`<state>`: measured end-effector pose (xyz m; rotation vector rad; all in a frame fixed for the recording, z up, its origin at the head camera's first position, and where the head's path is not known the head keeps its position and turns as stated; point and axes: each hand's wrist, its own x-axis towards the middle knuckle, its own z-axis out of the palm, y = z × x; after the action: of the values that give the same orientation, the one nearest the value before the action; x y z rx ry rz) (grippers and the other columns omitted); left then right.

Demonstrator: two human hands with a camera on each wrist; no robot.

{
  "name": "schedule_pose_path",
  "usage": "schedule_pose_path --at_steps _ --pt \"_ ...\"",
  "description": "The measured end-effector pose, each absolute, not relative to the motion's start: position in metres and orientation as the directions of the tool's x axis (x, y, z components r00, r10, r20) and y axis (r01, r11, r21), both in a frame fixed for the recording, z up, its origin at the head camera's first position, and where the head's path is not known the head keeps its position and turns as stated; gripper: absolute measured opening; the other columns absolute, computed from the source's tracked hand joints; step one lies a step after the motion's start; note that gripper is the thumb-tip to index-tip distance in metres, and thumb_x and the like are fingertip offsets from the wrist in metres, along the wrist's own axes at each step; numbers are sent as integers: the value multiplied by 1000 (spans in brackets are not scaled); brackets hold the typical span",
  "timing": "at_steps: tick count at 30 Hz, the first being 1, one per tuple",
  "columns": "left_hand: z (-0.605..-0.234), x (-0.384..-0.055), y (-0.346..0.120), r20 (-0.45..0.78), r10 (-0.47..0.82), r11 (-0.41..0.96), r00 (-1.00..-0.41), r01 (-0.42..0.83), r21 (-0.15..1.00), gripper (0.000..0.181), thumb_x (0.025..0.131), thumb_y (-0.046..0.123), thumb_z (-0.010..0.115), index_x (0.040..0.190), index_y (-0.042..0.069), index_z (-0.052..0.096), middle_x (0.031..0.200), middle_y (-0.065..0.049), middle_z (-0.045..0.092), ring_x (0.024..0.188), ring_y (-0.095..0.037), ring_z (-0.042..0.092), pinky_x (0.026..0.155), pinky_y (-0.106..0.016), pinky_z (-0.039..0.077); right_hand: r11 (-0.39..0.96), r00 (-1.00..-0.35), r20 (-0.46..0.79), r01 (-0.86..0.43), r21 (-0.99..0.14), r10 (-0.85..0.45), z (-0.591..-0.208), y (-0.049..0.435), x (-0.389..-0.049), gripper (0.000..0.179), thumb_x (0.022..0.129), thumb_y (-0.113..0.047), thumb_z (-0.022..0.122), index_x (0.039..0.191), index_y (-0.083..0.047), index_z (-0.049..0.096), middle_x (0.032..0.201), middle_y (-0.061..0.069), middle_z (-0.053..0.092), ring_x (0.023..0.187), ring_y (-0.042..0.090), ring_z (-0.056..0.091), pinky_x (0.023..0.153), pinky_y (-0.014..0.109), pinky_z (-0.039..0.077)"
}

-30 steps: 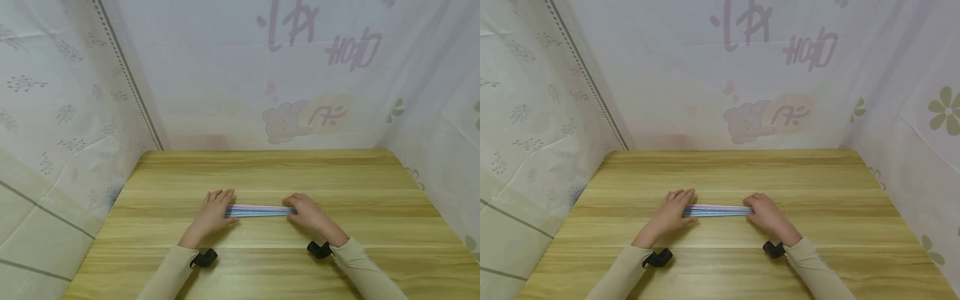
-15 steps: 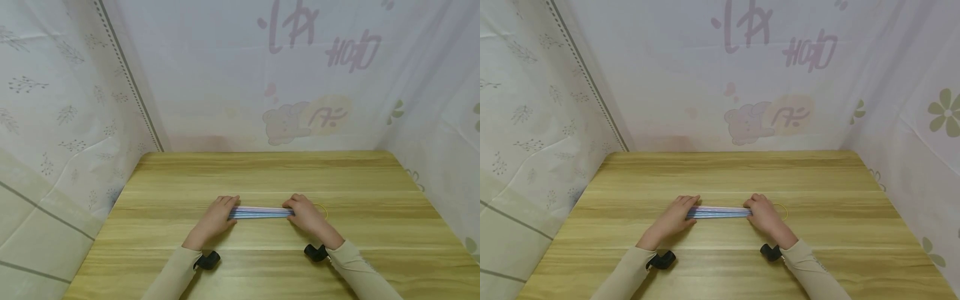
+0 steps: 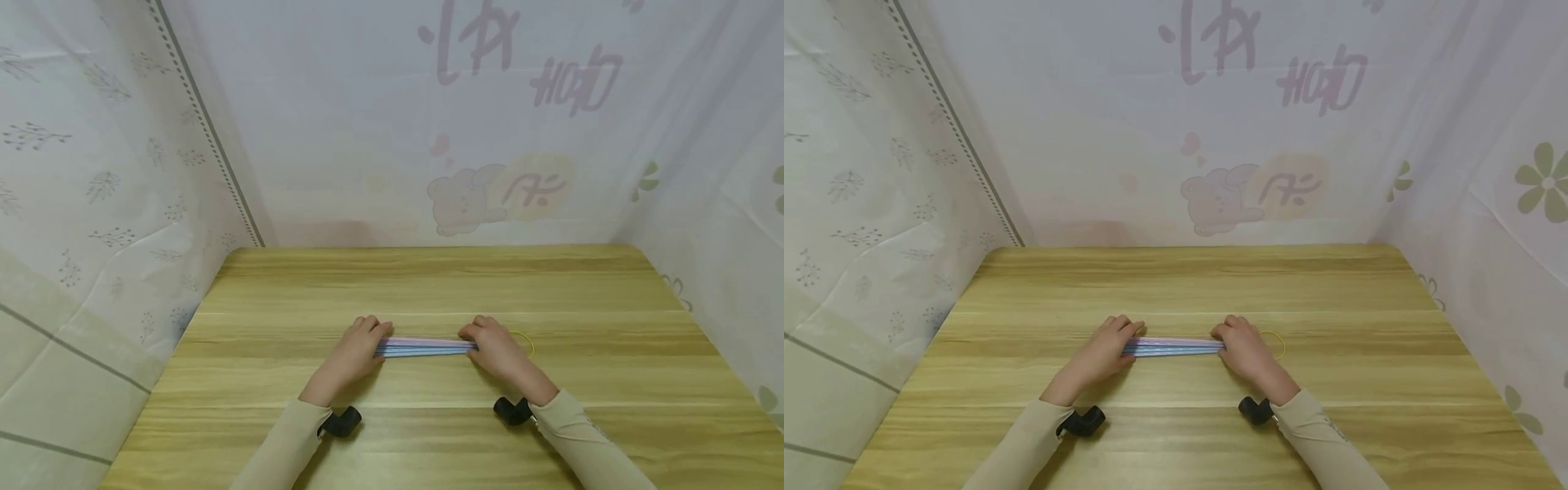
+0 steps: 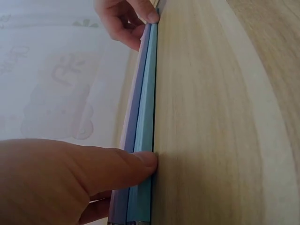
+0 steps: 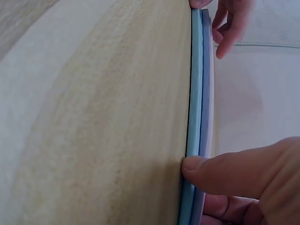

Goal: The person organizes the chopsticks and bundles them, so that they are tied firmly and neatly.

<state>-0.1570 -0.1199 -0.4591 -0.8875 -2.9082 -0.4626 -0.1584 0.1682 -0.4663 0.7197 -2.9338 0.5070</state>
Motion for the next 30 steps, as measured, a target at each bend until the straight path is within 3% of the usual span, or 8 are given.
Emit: schedule_pose_path --at_steps 4,9,17,30 --pt "-457 -157 -119 148 542 786 -827 562 257 39 77 11 79 112 4 63 94 -4 54 86 -21 48 79 -38 43 837 -899 142 -438 -327 -415 -466 168 -160 22 76 -5 76 97 -6 70 87 3 59 82 19 53 72 35 44" --pt "-457 -156 -118 136 529 795 -838 545 266 30 78 11 78 105 6 67 93 -3 52 86 -21 49 83 -41 42 837 -906 144 -423 -347 -398 -464 167 -160 14 76 -3 75 86 -8 67 82 1 55 77 16 48 70 34 42" --pt "-456 -153 -117 126 511 803 -850 525 284 27 78 11 78 103 8 67 100 -5 56 93 -25 52 86 -47 40 833 -901 131 -433 -344 -415 -465 168 -161 17 75 -6 78 86 -10 65 80 -1 56 76 16 50 69 34 43" --pt "-453 -152 -115 122 510 817 -851 524 242 22 79 11 76 100 11 68 96 -1 56 89 -22 47 82 -42 36 831 -895 143 -445 -334 -422 -468 169 -160 16 76 -5 76 85 -10 64 81 -1 56 77 16 51 68 34 44"
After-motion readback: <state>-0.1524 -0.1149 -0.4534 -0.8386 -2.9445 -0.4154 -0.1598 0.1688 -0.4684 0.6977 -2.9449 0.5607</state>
